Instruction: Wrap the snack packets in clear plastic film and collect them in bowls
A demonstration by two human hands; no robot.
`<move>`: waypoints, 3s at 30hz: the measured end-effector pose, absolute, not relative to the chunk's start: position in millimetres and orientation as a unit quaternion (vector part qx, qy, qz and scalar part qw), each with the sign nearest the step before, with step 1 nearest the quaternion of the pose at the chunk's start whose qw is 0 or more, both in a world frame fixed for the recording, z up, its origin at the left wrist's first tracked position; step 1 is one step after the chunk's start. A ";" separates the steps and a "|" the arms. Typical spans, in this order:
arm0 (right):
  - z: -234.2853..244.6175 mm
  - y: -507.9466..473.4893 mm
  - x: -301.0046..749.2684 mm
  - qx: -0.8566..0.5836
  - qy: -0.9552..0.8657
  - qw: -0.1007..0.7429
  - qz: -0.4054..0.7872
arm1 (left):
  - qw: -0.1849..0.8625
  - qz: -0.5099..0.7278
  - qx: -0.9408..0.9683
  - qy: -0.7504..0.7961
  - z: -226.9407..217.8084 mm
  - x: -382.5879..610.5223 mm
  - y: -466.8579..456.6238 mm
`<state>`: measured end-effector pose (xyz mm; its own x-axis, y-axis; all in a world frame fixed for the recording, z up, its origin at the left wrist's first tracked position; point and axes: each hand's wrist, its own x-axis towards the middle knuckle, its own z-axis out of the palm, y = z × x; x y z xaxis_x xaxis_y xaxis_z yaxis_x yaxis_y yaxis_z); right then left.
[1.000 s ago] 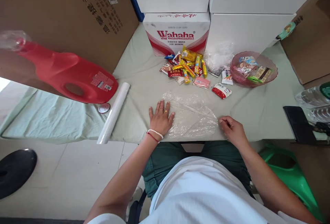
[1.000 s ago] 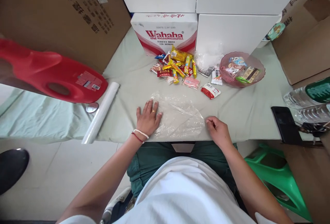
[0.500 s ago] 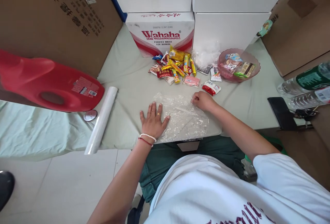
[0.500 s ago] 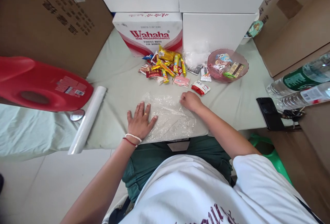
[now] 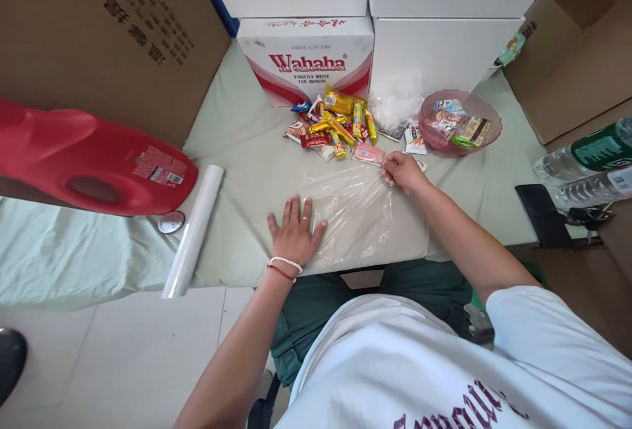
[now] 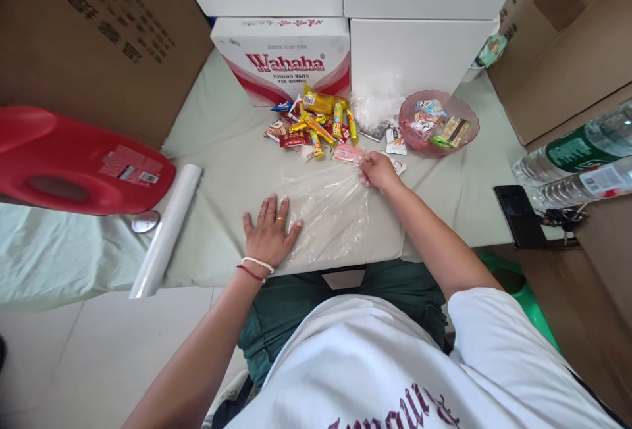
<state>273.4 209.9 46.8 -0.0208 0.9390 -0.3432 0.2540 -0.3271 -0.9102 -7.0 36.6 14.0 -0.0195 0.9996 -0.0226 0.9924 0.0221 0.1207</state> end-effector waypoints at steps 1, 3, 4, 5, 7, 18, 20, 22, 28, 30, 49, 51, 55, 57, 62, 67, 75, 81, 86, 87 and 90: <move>46.7 211.2 275.9 -0.630 -0.504 0.331 0.490 | 0.051 0.037 0.696 0.715 14.2 -6.7 36.6; 52.2 208.5 281.9 -0.649 -0.556 0.362 0.371 | 0.053 0.043 0.692 0.719 14.4 -6.2 36.7; 57.0 202.7 284.2 -0.650 -0.586 0.383 0.296 | 0.054 0.047 0.690 0.720 14.3 -5.9 36.7; 62.0 193.1 285.2 -0.641 -0.617 0.398 0.223 | 0.056 0.051 0.689 0.721 14.2 -5.8 36.6; 69.0 162.8 283.1 -0.585 -0.693 0.401 0.132 | 0.060 0.058 0.687 0.721 14.0 -6.4 36.7; 13.9 26.8 297.9 -0.337 -0.914 0.143 0.174 | 0.116 0.126 0.620 0.766 43.1 -16.1 74.5; 15.3 26.0 303.5 -0.335 -0.917 0.134 0.170 | 0.073 0.101 0.628 0.768 43.5 -14.6 86.8; 18.7 24.6 309.4 -0.333 -0.919 0.125 0.170 | 0.036 0.083 0.629 0.772 39.0 -14.3 95.6; 26.8 14.9 337.4 -0.340 -0.911 0.124 0.199 | 0.013 0.107 0.629 0.770 19.4 -22.7 92.4; 29.9 15.0 340.4 -0.340 -0.910 0.123 0.202 | 0.028 0.147 0.618 0.772 18.5 -24.2 86.5; 44.2 18.5 290.3 -0.376 -0.917 0.053 0.120 | 0.151 0.307 0.571 0.746 64.8 65.1 49.0; 48.6 19.4 286.3 -0.376 -0.920 0.029 0.108 | 0.173 0.261 0.612 0.726 70.1 81.2 47.8; 56.9 19.5 277.7 -0.390 -0.914 -0.005 0.110 | 0.160 0.170 0.625 0.745 72.3 119.9 59.3; 58.7 17.9 275.0 -0.395 -0.912 -0.010 0.108 | 0.142 0.153 0.612 0.763 68.6 132.0 72.9; 55.2 12.8 275.2 -0.403 -0.910 -0.010 0.095 | 0.168 0.180 0.591 0.768 53.6 122.2 102.1; 50.9 13.4 278.3 -0.419 -0.900 0.010 0.118 | 0.310 0.460 0.421 0.718 44.4 78.4 87.2; 49.7 24.0 278.2 -0.442 -0.882 0.012 0.164 | 0.422 0.603 0.161 0.657 45.8 10.7 11.7; 49.0 30.6 268.8 -0.425 -0.885 0.018 0.190 | 0.191 0.346 0.326 0.859 32.0 -19.0 -21.6; 48.5 32.1 255.2 -0.417 -0.889 0.013 0.190 | -0.070 0.206 0.557 0.802 35.3 -18.0 -27.2; 48.1 31.6 253.4 -0.417 -0.888 0.011 0.194 | -0.079 0.200 0.605 0.766 35.3 -17.9 -25.7; 51.8 30.0 258.0 -0.409 -0.884 0.011 0.226 | -0.006 0.184 0.730 0.658 30.3 -23.7 -18.4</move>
